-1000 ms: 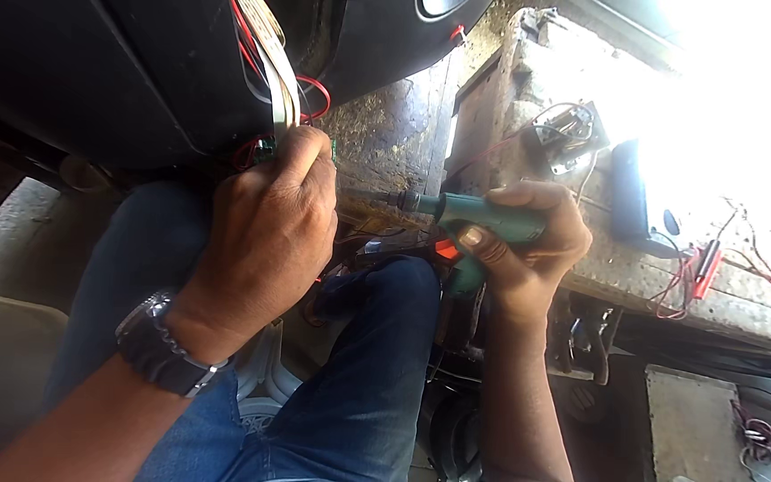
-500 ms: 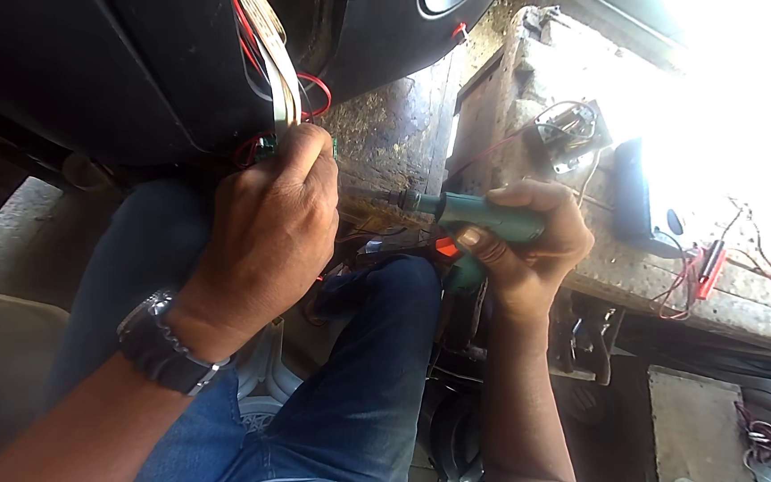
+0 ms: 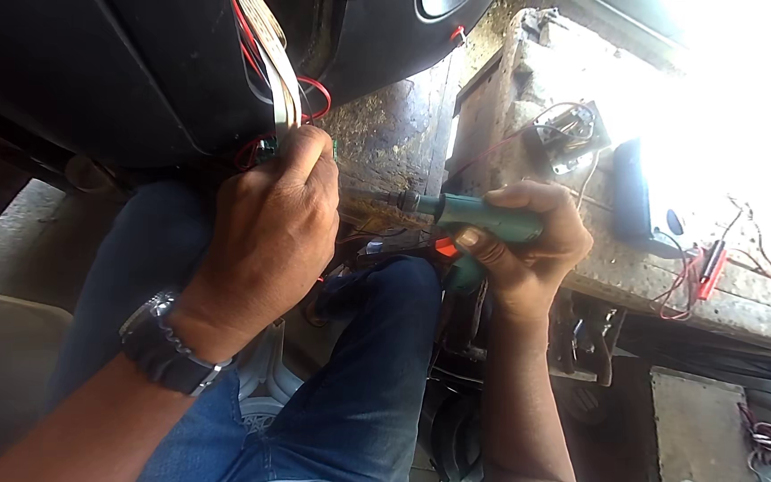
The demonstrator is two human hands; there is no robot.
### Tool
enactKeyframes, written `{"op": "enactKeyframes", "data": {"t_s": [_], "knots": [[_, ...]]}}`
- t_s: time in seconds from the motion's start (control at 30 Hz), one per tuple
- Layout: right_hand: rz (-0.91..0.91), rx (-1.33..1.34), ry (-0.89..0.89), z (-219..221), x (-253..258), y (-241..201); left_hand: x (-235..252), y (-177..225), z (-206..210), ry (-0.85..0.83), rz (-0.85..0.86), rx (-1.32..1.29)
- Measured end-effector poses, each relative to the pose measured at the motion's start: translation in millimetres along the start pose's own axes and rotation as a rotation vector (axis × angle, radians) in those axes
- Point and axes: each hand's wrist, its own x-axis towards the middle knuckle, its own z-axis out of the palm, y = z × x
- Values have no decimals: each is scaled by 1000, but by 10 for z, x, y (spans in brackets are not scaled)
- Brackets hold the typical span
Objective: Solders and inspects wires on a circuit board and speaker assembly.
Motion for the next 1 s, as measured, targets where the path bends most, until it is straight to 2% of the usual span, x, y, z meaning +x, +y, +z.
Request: {"op": "enactKeyframes", "data": {"t_s": [0.67, 1.0], "knots": [[-26, -31, 2, 5, -11, 9, 6, 11, -4, -10, -8, 11], [10, 97, 145, -50, -36, 21, 4, 1, -5, -10, -7, -6]]}}
